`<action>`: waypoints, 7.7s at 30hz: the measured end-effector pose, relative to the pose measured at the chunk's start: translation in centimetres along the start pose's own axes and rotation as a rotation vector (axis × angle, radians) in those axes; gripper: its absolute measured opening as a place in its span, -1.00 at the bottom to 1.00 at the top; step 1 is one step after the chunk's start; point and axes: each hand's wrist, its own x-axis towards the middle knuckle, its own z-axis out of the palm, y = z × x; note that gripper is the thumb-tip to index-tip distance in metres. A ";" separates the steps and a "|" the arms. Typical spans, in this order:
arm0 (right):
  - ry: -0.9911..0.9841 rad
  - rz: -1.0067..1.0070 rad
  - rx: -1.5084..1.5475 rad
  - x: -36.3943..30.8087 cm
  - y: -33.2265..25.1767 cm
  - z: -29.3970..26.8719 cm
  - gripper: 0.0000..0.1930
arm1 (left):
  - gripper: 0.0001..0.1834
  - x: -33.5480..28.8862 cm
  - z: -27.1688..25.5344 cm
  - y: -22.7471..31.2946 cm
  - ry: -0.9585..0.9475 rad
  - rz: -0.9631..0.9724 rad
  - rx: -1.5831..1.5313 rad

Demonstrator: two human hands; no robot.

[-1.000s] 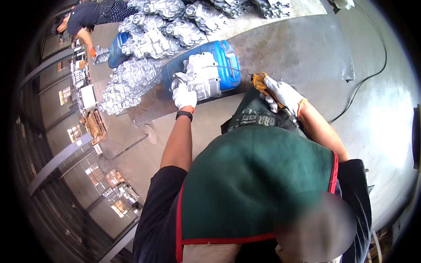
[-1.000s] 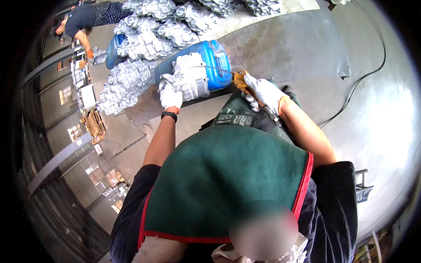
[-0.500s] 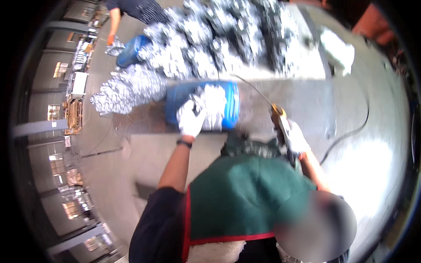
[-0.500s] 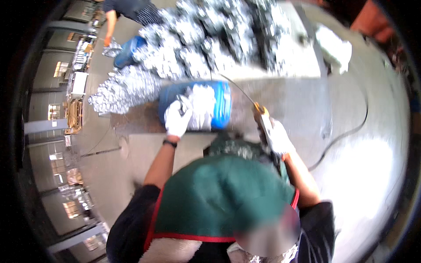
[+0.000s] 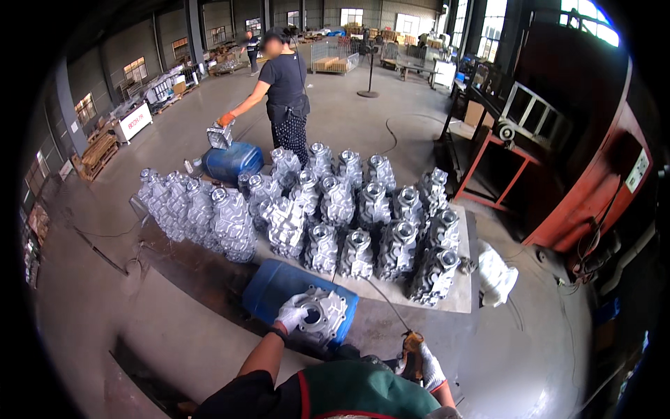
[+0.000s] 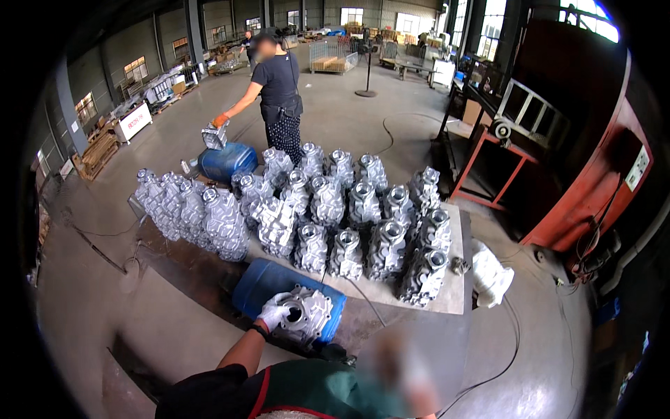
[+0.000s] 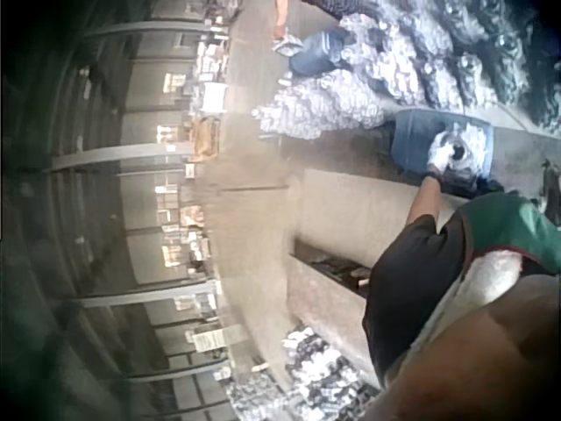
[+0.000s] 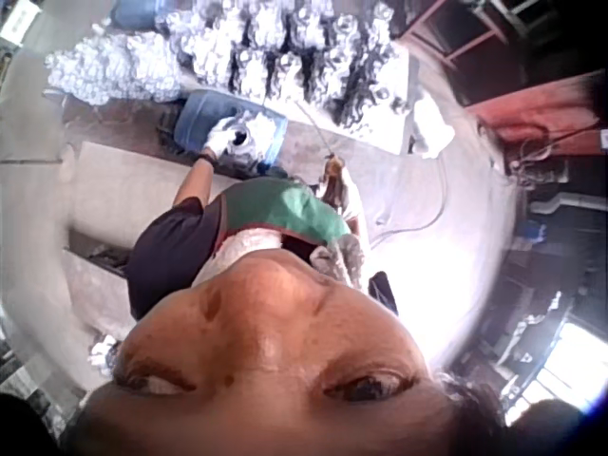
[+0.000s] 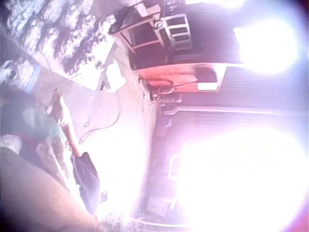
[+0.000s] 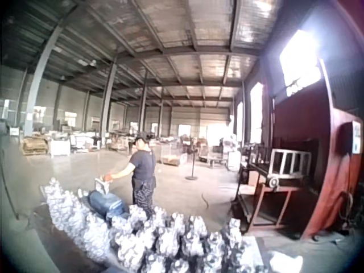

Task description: The person holds a spray gun and applies a liquid to the interior and exterior of several metal machine castings on a workbench. The person picks up one casting at a time, rotates it to reach different sides, sprays it, and then places it back down.

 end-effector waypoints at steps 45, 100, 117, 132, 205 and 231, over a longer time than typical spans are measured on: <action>0.074 0.045 -1.272 6.3 -5.0 12.7 -0.53 | -0.19 -2.1 1.1 0.6 0.510 -0.183 0.550; 0.234 0.449 -0.347 0.8 -6.1 5.5 -0.39 | 0.07 6.2 -8.2 -4.9 0.533 -0.472 0.596; 0.132 0.484 -0.450 0.8 -5.0 1.9 -0.41 | 0.08 6.2 -7.9 -4.3 0.518 -0.464 0.585; 0.295 0.575 -0.376 -2.3 -6.4 3.8 -0.44 | 0.08 6.1 -7.6 -3.8 0.513 -0.460 0.591; 0.319 0.216 -0.615 -1.2 -4.4 6.9 -0.34 | -0.11 6.3 -8.4 -5.0 0.560 -0.386 0.607; 0.288 0.519 -0.753 -3.9 -6.4 5.2 -0.42 | 0.07 6.3 -8.0 -4.7 0.584 -0.406 0.619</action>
